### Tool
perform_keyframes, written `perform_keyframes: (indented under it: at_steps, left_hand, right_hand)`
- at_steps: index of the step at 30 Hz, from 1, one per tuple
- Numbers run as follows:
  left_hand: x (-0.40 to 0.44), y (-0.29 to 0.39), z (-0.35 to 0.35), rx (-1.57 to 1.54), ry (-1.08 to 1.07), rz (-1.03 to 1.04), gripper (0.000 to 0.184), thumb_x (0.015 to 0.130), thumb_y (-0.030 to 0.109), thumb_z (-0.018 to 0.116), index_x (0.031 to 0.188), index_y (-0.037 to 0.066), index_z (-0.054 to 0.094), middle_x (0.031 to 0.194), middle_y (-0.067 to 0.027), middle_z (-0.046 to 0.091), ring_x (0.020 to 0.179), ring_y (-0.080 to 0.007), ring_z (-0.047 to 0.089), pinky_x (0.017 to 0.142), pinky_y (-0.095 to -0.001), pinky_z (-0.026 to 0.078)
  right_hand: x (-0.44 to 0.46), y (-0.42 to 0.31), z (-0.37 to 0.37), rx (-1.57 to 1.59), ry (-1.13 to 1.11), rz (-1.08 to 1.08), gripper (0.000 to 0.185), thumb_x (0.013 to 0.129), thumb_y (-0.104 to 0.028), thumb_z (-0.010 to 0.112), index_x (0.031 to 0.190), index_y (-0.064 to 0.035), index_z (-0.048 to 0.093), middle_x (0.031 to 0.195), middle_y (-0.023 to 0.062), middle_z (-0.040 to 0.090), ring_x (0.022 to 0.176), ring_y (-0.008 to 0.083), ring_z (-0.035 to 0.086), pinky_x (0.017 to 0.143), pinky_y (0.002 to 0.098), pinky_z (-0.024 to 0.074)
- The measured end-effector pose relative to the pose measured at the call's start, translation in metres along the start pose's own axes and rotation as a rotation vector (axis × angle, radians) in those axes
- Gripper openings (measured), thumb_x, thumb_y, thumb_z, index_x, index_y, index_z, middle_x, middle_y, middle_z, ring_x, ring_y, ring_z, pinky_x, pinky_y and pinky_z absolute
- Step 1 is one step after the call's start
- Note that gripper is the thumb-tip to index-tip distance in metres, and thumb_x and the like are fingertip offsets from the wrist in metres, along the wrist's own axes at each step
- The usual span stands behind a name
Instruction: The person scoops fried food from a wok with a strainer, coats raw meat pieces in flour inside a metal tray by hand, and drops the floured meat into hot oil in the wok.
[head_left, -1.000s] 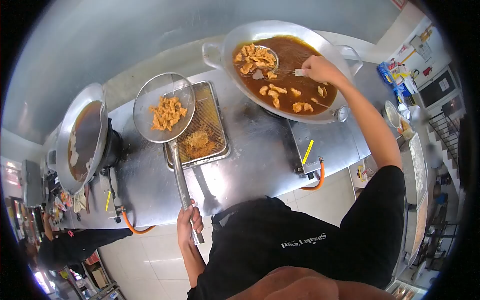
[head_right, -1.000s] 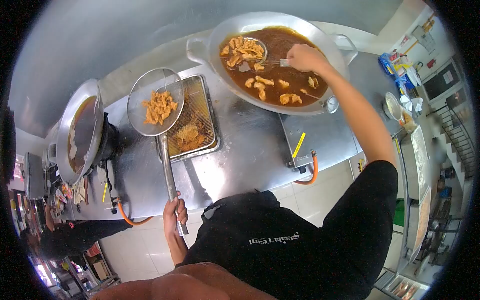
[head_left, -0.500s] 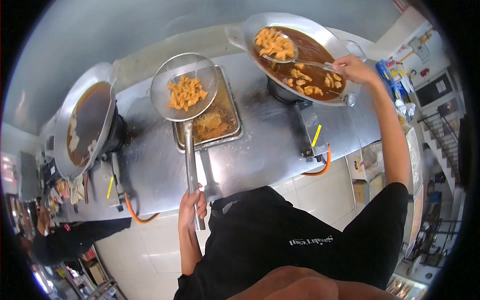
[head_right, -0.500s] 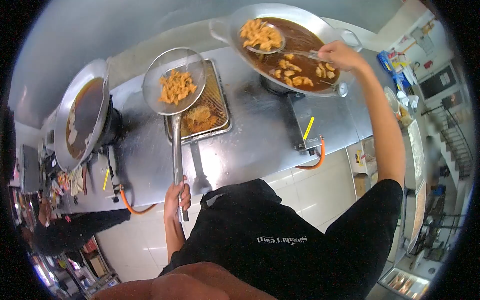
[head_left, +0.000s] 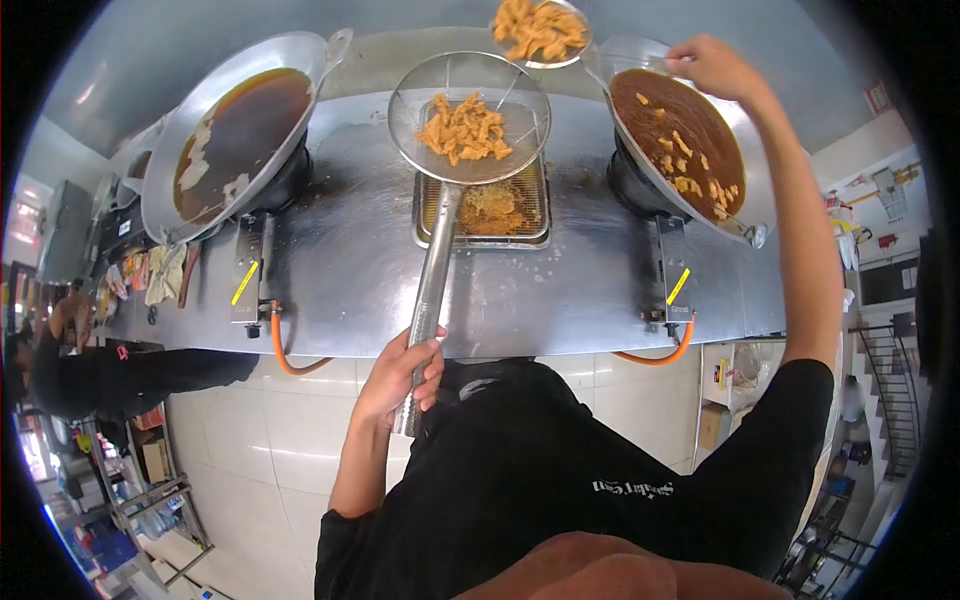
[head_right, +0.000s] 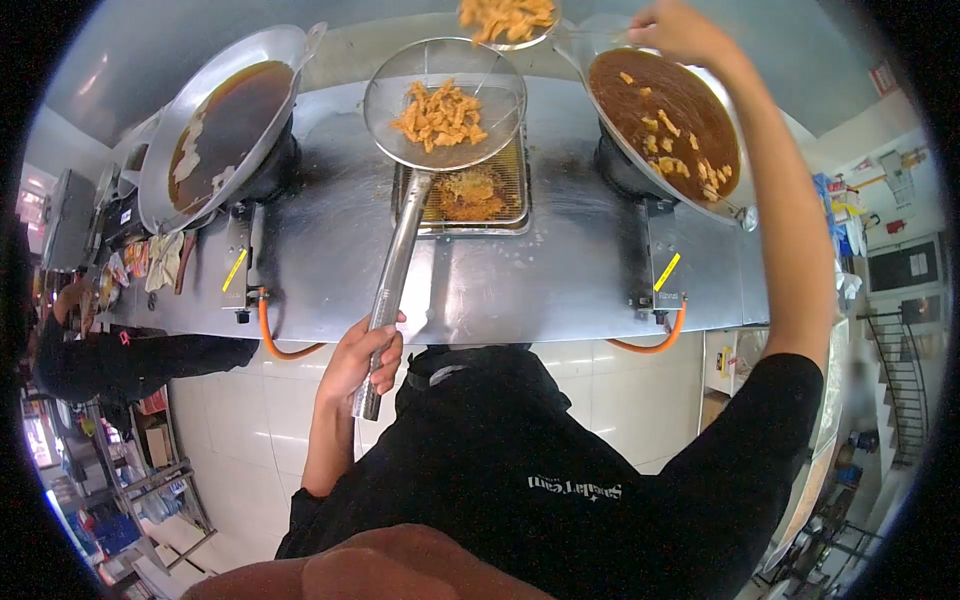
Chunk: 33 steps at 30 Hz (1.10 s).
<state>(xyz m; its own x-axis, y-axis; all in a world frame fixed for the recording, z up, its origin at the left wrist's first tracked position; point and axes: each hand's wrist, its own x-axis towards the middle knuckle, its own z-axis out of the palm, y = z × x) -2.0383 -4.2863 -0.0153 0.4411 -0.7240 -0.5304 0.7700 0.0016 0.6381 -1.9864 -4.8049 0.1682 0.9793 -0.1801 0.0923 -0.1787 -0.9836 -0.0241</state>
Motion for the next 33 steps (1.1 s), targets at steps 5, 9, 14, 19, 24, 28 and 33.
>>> perform_keyframes:
  at_steps: [5, 9, 14, 19, 24, 28, 33]
  left_hand:
    - [-0.005, 0.003, 0.008, 0.007, 0.014, 0.009, 0.025, 0.094, 0.015, 0.05, 0.115, 0.002, 0.046, 0.065, -0.0023, 0.044, 0.042, -0.0076, 0.039, 0.037, -0.0247, 0.037]
    - [-0.001, 0.0, 0.003, 0.021, 0.003, 0.0, 0.026, 0.094, 0.015, 0.05, 0.115, 0.002, 0.045, 0.065, -0.002, 0.043, 0.042, -0.0077, 0.039, 0.037, -0.0246, 0.037]
    - [0.006, -0.005, 0.004, 0.033, 0.036, 0.011, 0.024, 0.094, 0.014, 0.047, 0.114, 0.002, 0.044, 0.064, -0.0013, 0.042, 0.039, -0.0062, 0.036, 0.032, -0.0229, 0.035]
    - [0.016, -0.007, 0.004, 0.031, 0.022, 0.016, 0.021, 0.094, 0.011, 0.045, 0.112, 0.002, 0.045, 0.063, -0.0032, 0.041, 0.039, -0.0078, 0.036, 0.032, -0.0239, 0.035]
    - [0.027, -0.015, -0.002, 0.036, 0.014, 0.052, 0.023, 0.094, 0.014, 0.046, 0.113, 0.002, 0.045, 0.062, -0.0029, 0.041, 0.037, -0.0076, 0.036, 0.031, -0.023, 0.034]
    - [0.033, -0.016, -0.002, 0.036, 0.027, 0.053, 0.023, 0.094, 0.014, 0.046, 0.113, 0.002, 0.045, 0.062, -0.0033, 0.041, 0.037, -0.0081, 0.036, 0.031, -0.0228, 0.033]
    - [0.041, -0.019, -0.005, 0.049, 0.04, 0.064, 0.022, 0.094, 0.015, 0.046, 0.113, 0.003, 0.046, 0.063, -0.0026, 0.041, 0.037, -0.0073, 0.035, 0.031, -0.0224, 0.032]
  right_hand:
    - [0.003, -0.124, 0.042, -0.476, 0.074, -0.029, 0.015, 0.082, -0.013, 0.06, 0.087, -0.0036, 0.071, 0.087, 0.0135, 0.069, 0.077, 0.0249, 0.068, 0.065, 0.0352, 0.0544]
    - [0.014, -0.143, 0.064, -0.633, 0.166, -0.13, 0.01, 0.075, -0.009, 0.061, 0.077, -0.0052, 0.07, 0.083, 0.0137, 0.069, 0.076, 0.0275, 0.069, 0.063, 0.0352, 0.0553]
    - [0.01, -0.135, 0.045, -0.662, 0.244, -0.077, 0.01, 0.075, -0.011, 0.062, 0.076, -0.0048, 0.07, 0.083, 0.0141, 0.069, 0.075, 0.0274, 0.069, 0.063, 0.0365, 0.0554]
    - [-0.006, -0.073, -0.008, -0.288, 0.189, 0.244, 0.028, 0.084, -0.028, 0.061, 0.093, -0.0027, 0.071, 0.089, 0.0217, 0.067, 0.08, 0.0371, 0.064, 0.074, 0.0438, 0.0502]
    - [-0.052, 0.025, -0.046, -0.041, 0.22, 0.34, 0.028, 0.082, -0.028, 0.061, 0.087, -0.0019, 0.071, 0.081, 0.0222, 0.067, 0.074, 0.0362, 0.065, 0.071, 0.0448, 0.051]
    - [-0.102, 0.133, -0.049, -0.266, 0.167, 0.404, 0.028, 0.081, -0.028, 0.061, 0.09, -0.0031, 0.071, 0.081, 0.0189, 0.069, 0.073, 0.0295, 0.066, 0.069, 0.0387, 0.0529]
    - [-0.174, 0.16, -0.019, -0.699, 0.026, 0.661, 0.016, 0.078, -0.014, 0.059, 0.083, -0.0006, 0.067, 0.089, 0.0195, 0.068, 0.085, 0.0345, 0.067, 0.072, 0.0473, 0.054]
